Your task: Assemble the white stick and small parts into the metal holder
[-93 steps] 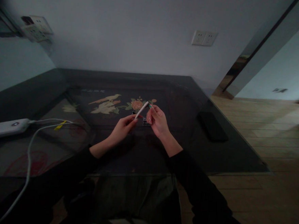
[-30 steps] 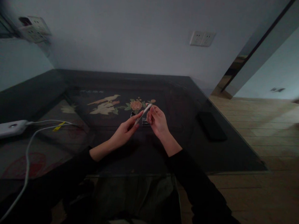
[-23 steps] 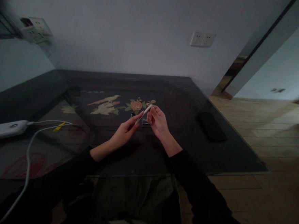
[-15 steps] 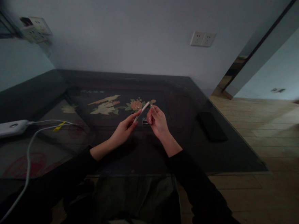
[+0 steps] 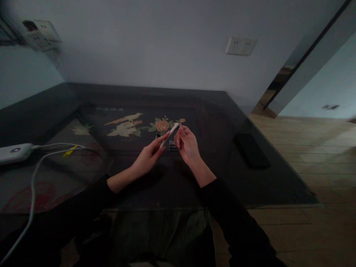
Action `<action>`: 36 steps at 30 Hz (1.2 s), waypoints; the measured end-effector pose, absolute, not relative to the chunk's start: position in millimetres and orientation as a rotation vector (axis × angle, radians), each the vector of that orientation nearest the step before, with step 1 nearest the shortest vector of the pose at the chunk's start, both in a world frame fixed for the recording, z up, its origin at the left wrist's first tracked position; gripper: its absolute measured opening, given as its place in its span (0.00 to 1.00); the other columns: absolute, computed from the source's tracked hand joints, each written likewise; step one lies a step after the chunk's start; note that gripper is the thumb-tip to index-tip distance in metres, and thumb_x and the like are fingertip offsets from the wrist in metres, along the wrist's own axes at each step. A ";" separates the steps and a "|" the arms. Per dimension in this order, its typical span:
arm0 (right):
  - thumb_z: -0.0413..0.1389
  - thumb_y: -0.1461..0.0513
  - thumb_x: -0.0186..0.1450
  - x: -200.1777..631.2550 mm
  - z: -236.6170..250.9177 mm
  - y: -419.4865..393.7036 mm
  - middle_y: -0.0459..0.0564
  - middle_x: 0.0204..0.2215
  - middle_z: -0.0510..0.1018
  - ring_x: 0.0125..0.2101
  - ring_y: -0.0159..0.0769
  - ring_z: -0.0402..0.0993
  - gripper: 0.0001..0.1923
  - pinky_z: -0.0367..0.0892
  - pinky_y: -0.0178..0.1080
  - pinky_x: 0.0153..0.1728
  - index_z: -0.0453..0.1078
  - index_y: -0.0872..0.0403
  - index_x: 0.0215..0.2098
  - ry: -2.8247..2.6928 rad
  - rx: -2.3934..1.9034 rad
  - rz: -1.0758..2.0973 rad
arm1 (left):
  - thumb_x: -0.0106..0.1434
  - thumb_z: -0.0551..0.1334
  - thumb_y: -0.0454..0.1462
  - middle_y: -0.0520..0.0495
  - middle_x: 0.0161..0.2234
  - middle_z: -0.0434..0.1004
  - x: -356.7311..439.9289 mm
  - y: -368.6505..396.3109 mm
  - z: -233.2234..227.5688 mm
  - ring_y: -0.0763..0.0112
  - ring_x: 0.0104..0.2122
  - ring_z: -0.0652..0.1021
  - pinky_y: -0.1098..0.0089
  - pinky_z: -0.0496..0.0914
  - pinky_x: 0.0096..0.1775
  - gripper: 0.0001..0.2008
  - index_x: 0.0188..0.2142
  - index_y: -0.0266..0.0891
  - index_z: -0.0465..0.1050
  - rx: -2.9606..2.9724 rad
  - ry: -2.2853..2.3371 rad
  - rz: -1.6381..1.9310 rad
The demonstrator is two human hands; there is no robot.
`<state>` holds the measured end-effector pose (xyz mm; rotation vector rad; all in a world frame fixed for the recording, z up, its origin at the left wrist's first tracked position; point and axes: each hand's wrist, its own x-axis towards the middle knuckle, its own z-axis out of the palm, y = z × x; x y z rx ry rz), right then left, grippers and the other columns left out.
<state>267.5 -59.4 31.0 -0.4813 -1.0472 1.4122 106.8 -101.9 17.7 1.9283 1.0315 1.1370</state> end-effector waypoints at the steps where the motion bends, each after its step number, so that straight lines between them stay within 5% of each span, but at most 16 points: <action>1: 0.66 0.49 0.56 267.8 30.8 -59.1 0.35 0.13 0.61 0.15 0.25 0.52 0.19 0.47 0.35 0.18 0.71 0.51 0.37 -1.043 -0.484 1.413 | 0.69 0.54 0.35 0.52 0.30 0.73 107.2 -102.5 17.1 0.77 0.23 0.63 0.73 0.65 0.32 0.26 0.66 0.40 0.59 1.942 1.021 1.134; 14: 0.66 0.49 0.56 268.8 29.9 -58.3 0.35 0.13 0.62 0.15 0.25 0.52 0.19 0.47 0.35 0.17 0.70 0.51 0.37 -1.043 -0.469 1.425 | 0.69 0.54 0.34 0.45 0.42 0.79 105.7 -99.7 18.1 0.74 0.31 0.72 0.72 0.68 0.38 0.25 0.65 0.39 0.61 1.992 1.015 1.189; 28: 0.65 0.48 0.57 268.6 30.2 -59.0 0.35 0.13 0.61 0.15 0.25 0.52 0.18 0.46 0.35 0.18 0.68 0.50 0.33 -1.082 -0.470 1.419 | 0.69 0.54 0.34 0.45 0.40 0.78 104.8 -99.0 17.8 0.73 0.30 0.72 0.72 0.69 0.37 0.25 0.65 0.39 0.60 1.909 1.044 1.187; 36: 0.66 0.47 0.56 270.5 28.2 -56.4 0.35 0.14 0.60 0.15 0.26 0.51 0.20 0.48 0.35 0.18 0.72 0.50 0.39 -1.062 -0.495 1.414 | 0.70 0.54 0.37 0.47 0.40 0.79 107.7 -103.8 14.8 0.77 0.25 0.69 0.72 0.69 0.34 0.25 0.66 0.41 0.59 1.939 0.950 1.126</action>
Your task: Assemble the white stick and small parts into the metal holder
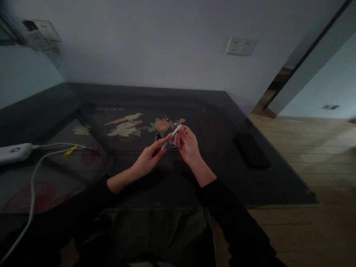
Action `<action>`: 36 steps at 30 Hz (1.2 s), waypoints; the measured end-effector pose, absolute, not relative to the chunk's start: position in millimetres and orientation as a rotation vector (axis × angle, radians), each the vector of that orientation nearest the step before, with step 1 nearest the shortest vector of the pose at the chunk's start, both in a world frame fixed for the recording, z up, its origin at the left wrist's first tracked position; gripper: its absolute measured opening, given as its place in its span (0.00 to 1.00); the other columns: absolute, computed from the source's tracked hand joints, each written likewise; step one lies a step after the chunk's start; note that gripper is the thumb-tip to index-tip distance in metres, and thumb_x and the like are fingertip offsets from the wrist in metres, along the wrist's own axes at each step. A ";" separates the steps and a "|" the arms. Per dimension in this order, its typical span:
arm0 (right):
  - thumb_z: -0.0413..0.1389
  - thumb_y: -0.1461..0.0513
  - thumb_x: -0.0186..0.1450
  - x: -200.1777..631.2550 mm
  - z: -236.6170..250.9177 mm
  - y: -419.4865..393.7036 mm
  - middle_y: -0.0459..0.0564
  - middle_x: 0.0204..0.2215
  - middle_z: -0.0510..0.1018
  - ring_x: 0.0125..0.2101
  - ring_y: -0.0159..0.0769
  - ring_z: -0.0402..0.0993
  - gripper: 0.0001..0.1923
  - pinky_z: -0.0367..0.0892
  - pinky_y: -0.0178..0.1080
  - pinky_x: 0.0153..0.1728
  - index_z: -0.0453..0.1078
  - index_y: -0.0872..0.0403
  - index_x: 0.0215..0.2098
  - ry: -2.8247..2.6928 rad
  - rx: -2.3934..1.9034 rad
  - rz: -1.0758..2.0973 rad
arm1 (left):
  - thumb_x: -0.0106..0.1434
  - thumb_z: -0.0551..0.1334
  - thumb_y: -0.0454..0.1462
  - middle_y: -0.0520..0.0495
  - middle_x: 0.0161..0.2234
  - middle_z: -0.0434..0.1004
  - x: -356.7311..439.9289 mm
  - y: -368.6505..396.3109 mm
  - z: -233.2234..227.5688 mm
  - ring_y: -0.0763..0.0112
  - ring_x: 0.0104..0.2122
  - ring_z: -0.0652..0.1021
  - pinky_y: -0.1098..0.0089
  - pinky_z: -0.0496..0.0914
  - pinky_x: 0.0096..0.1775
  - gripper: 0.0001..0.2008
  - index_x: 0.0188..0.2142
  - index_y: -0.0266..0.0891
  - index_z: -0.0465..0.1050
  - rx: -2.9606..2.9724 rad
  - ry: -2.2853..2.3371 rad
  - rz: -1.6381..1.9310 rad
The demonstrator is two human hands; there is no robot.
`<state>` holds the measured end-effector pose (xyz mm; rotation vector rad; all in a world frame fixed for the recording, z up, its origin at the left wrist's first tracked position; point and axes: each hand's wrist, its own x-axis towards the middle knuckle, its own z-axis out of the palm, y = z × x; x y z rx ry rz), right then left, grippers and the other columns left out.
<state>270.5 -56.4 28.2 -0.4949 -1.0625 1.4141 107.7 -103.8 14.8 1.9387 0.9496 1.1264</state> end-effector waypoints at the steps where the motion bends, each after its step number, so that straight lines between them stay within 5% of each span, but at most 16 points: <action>1: 0.66 0.47 0.56 270.6 27.9 -56.3 0.35 0.14 0.60 0.16 0.26 0.51 0.21 0.48 0.35 0.18 0.72 0.50 0.39 -1.063 -0.496 1.415 | 0.70 0.54 0.37 0.46 0.42 0.79 107.9 -104.0 15.7 0.77 0.26 0.71 0.72 0.69 0.35 0.25 0.65 0.41 0.59 1.929 0.934 1.126; 8: 0.65 0.46 0.56 269.1 30.1 -58.6 0.36 0.14 0.59 0.16 0.26 0.51 0.21 0.47 0.36 0.19 0.71 0.51 0.37 -1.071 -0.537 1.407 | 0.69 0.55 0.36 0.42 0.48 0.78 107.5 -101.0 18.9 0.66 0.42 0.77 0.65 0.71 0.47 0.25 0.65 0.40 0.61 1.905 0.941 1.163; 19: 0.65 0.46 0.56 268.9 31.1 -59.2 0.35 0.14 0.60 0.15 0.26 0.51 0.20 0.47 0.36 0.18 0.66 0.50 0.31 -1.085 -0.518 1.408 | 0.68 0.54 0.33 0.48 0.37 0.78 103.7 -96.3 17.8 0.77 0.26 0.67 0.74 0.66 0.33 0.26 0.65 0.38 0.60 1.873 1.084 1.165; 36: 0.66 0.46 0.55 268.5 29.0 -57.2 0.34 0.13 0.59 0.15 0.25 0.51 0.21 0.48 0.35 0.18 0.70 0.51 0.36 -1.044 -0.512 1.406 | 0.70 0.54 0.37 0.45 0.43 0.79 107.3 -103.2 16.8 0.74 0.28 0.72 0.71 0.70 0.36 0.25 0.65 0.40 0.59 1.929 0.927 1.119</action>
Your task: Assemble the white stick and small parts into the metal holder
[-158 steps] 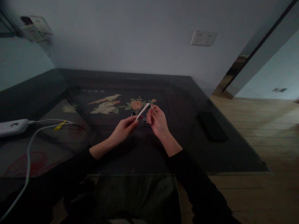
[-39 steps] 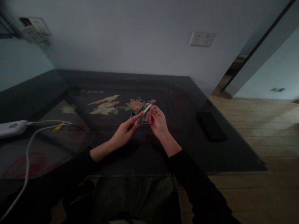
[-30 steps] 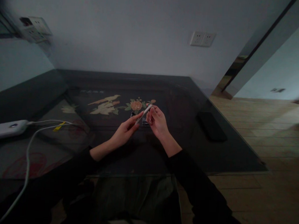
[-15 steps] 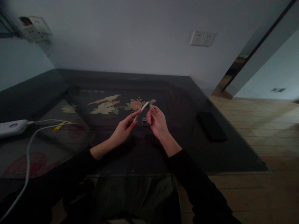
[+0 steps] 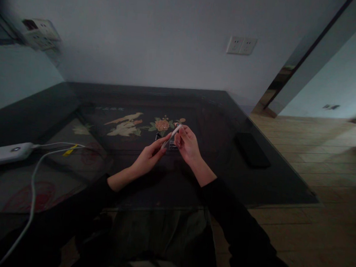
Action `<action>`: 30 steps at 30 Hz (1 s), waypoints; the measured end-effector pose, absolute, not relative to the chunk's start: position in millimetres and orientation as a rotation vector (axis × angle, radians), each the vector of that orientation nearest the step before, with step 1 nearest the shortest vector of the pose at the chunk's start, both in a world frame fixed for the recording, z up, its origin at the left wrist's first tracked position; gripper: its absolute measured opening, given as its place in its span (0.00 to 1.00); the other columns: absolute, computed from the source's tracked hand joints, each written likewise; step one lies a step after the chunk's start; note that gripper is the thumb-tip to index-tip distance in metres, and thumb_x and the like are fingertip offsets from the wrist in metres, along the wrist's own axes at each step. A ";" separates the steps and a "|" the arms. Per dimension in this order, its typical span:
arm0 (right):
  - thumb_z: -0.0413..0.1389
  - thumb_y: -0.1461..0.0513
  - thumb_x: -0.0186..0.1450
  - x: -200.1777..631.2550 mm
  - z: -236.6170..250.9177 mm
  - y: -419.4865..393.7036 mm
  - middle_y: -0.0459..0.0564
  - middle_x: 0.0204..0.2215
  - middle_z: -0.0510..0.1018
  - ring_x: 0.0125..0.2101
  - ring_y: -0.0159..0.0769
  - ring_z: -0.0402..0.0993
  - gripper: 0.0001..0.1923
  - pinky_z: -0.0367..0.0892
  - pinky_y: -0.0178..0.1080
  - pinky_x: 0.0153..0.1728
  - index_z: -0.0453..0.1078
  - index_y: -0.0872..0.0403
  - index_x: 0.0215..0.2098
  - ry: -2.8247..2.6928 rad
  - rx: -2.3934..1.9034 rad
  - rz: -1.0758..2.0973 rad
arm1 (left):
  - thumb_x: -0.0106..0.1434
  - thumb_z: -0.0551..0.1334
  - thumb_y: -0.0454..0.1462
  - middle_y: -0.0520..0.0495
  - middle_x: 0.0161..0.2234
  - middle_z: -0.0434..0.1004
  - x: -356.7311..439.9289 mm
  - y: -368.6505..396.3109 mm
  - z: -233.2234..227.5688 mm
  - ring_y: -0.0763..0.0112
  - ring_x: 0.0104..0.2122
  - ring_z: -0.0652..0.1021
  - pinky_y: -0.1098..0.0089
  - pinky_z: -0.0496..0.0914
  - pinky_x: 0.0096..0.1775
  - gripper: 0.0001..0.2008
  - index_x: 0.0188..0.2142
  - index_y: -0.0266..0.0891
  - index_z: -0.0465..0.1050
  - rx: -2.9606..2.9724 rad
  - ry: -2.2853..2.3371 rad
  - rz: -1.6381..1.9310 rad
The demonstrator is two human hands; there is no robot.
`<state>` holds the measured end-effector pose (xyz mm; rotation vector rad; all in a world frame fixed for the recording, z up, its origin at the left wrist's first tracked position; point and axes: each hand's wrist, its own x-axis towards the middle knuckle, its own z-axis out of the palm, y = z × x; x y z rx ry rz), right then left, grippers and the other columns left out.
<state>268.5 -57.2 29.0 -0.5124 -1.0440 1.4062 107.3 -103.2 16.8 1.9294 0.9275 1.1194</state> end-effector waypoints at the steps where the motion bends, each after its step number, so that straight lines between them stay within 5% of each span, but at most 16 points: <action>1: 0.66 0.46 0.54 268.4 29.3 -57.3 0.34 0.13 0.59 0.15 0.25 0.51 0.21 0.48 0.35 0.18 0.70 0.51 0.36 -1.042 -0.512 1.407 | 0.69 0.55 0.36 0.44 0.44 0.79 107.3 -103.0 17.4 0.73 0.30 0.74 0.70 0.70 0.38 0.25 0.65 0.39 0.60 1.926 0.926 1.128; 8: 0.64 0.46 0.56 268.2 32.1 -59.8 0.35 0.14 0.60 0.15 0.26 0.51 0.20 0.46 0.36 0.18 0.68 0.50 0.34 -1.076 -0.522 1.402 | 0.68 0.55 0.35 0.42 0.45 0.79 105.8 -98.8 18.7 0.65 0.42 0.77 0.66 0.71 0.44 0.25 0.64 0.41 0.61 1.890 0.973 1.177; 15: 0.66 0.46 0.53 267.7 34.1 -60.9 0.35 0.13 0.60 0.15 0.27 0.49 0.21 0.44 0.37 0.19 0.65 0.49 0.30 -1.053 -0.547 1.400 | 0.68 0.55 0.34 0.44 0.43 0.79 105.0 -97.1 19.4 0.73 0.32 0.73 0.71 0.69 0.38 0.26 0.65 0.38 0.60 1.842 1.057 1.160; 30: 0.66 0.46 0.55 269.3 29.2 -57.0 0.35 0.14 0.59 0.15 0.26 0.51 0.20 0.47 0.35 0.18 0.71 0.50 0.36 -1.053 -0.524 1.394 | 0.69 0.55 0.37 0.45 0.42 0.80 108.0 -102.1 14.5 0.75 0.27 0.71 0.72 0.69 0.35 0.25 0.65 0.41 0.60 1.896 0.933 1.136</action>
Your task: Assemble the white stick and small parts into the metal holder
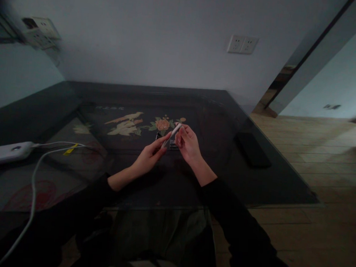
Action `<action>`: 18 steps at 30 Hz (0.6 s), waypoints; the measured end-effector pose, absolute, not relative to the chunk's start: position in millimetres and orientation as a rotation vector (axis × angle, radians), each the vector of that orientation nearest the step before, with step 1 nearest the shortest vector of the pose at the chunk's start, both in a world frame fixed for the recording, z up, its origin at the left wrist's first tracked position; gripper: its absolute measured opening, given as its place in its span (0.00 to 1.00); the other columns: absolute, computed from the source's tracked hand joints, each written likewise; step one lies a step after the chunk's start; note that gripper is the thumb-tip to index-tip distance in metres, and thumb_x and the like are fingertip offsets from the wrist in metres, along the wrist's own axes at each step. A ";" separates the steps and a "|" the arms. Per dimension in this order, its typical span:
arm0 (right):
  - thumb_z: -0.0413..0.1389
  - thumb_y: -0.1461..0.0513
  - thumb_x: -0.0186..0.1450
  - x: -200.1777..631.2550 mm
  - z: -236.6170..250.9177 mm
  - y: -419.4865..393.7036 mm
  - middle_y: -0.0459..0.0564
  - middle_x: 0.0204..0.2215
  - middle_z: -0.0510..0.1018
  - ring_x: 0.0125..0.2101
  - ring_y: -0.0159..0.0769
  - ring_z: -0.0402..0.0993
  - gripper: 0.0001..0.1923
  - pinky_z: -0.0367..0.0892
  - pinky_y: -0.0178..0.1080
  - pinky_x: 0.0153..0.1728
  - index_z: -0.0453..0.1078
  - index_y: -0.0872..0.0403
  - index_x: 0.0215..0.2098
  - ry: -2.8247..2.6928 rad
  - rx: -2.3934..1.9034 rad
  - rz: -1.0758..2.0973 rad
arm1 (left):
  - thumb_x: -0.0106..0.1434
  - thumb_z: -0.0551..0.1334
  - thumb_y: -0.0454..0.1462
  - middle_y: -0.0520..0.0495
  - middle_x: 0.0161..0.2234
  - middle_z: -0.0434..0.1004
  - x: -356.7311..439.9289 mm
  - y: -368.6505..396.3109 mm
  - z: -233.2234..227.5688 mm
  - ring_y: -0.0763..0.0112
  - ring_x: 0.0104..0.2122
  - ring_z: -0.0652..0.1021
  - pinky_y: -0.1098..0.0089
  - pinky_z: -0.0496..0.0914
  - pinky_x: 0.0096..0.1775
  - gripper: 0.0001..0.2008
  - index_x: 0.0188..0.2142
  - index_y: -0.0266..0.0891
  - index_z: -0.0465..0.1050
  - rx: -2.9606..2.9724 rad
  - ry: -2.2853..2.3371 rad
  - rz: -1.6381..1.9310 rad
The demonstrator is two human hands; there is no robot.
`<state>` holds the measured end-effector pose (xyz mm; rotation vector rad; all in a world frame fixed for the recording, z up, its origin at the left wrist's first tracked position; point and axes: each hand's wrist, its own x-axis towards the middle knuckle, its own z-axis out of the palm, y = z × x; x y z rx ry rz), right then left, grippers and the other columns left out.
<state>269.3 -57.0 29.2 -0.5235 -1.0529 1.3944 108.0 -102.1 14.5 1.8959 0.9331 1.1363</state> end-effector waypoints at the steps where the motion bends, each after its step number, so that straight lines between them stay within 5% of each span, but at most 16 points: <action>1: 0.66 0.46 0.55 269.6 28.8 -56.6 0.35 0.14 0.59 0.15 0.26 0.51 0.21 0.47 0.35 0.18 0.71 0.50 0.37 -1.051 -0.516 1.399 | 0.69 0.55 0.37 0.45 0.43 0.80 108.2 -102.6 14.7 0.75 0.27 0.71 0.72 0.69 0.35 0.25 0.65 0.41 0.60 1.903 0.923 1.133; 11: 0.65 0.47 0.56 269.5 29.9 -58.2 0.35 0.14 0.59 0.15 0.25 0.50 0.20 0.47 0.35 0.18 0.72 0.50 0.37 -1.048 -0.489 1.412 | 0.69 0.56 0.36 0.41 0.51 0.78 106.8 -100.2 16.3 0.64 0.45 0.78 0.64 0.71 0.48 0.25 0.65 0.41 0.62 1.903 0.918 1.161; 18: 0.65 0.48 0.58 269.6 32.5 -59.4 0.36 0.14 0.61 0.15 0.24 0.51 0.18 0.47 0.34 0.17 0.67 0.51 0.30 -1.075 -0.419 1.428 | 0.69 0.55 0.34 0.41 0.52 0.77 106.0 -97.8 17.8 0.67 0.42 0.78 0.64 0.71 0.47 0.25 0.65 0.40 0.61 1.875 0.972 1.185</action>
